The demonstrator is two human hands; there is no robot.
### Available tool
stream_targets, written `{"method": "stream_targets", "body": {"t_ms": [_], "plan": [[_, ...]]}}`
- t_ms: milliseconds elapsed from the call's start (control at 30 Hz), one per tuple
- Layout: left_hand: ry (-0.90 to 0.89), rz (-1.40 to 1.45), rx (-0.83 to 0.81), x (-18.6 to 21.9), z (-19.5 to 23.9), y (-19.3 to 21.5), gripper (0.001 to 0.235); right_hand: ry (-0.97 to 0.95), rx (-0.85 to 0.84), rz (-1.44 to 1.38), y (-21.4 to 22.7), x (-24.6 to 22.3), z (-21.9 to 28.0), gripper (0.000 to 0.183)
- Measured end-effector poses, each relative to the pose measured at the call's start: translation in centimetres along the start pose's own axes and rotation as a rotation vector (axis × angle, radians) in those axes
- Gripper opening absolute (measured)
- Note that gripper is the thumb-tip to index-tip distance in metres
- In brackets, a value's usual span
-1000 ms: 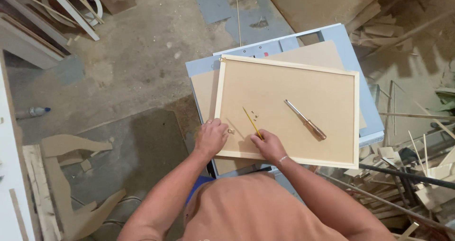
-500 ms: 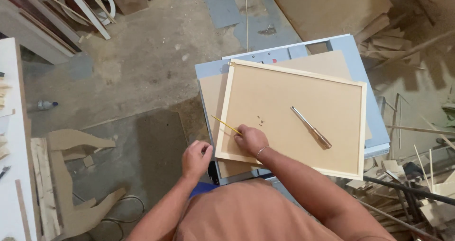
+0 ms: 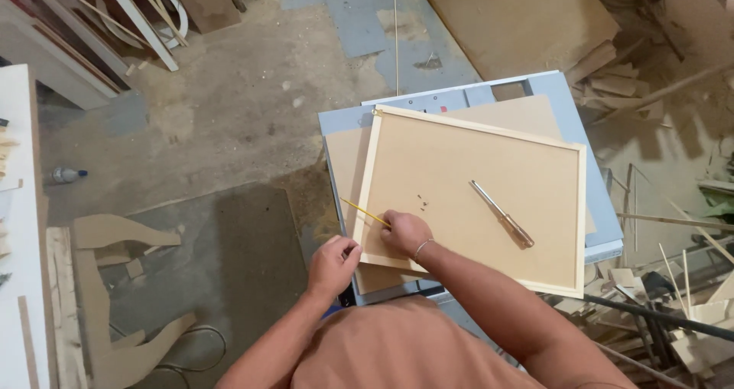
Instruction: Assembling a wooden frame by marking positions with a pencil and driving screws with a screwdriver.
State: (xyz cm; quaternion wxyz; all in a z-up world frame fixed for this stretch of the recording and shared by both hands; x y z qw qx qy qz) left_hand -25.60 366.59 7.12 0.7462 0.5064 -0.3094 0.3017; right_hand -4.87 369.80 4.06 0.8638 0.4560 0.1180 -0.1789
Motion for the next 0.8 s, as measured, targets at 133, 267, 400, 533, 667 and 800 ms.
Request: {"method": "stream_targets", "body": {"t_ms": [133,267,400,533,667,800], "plan": [[-0.144,-0.159,-0.001,0.7,-1.6,-2.2,0.012,-0.031,0.014,-0.196,0.3,1.8,1.8,0.037],[-0.431,-0.37,0.084,3.6,-3.2,-3.3,0.012,-0.128,0.075,-0.286,0.5,5.5,5.3,0.043],[-0.645,-0.518,0.169,3.3,-5.3,-6.1,0.006,-0.163,-0.005,-0.128,2.0,6.1,10.1,0.041],[-0.687,-0.546,0.186,2.7,-6.0,-7.3,0.008,-0.199,-0.019,-0.048,1.5,8.1,12.0,0.04],[-0.711,-0.56,0.198,2.3,-5.8,-7.9,0.007,-0.209,-0.076,-0.043,0.7,8.8,12.3,0.04],[-0.706,-0.564,0.19,2.1,-5.8,-8.3,0.01,-0.177,-0.078,-0.039,1.1,7.7,11.6,0.037]]}}
Point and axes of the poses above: each hand's wrist, its own z-axis away from the middle knuckle, its own y-axis out of the back of the hand, x = y × z, the point moved 6 cm from there along -z, towards the middle knuckle, and after that the axes turned 5 degrees about y, right-handed, at the moved point
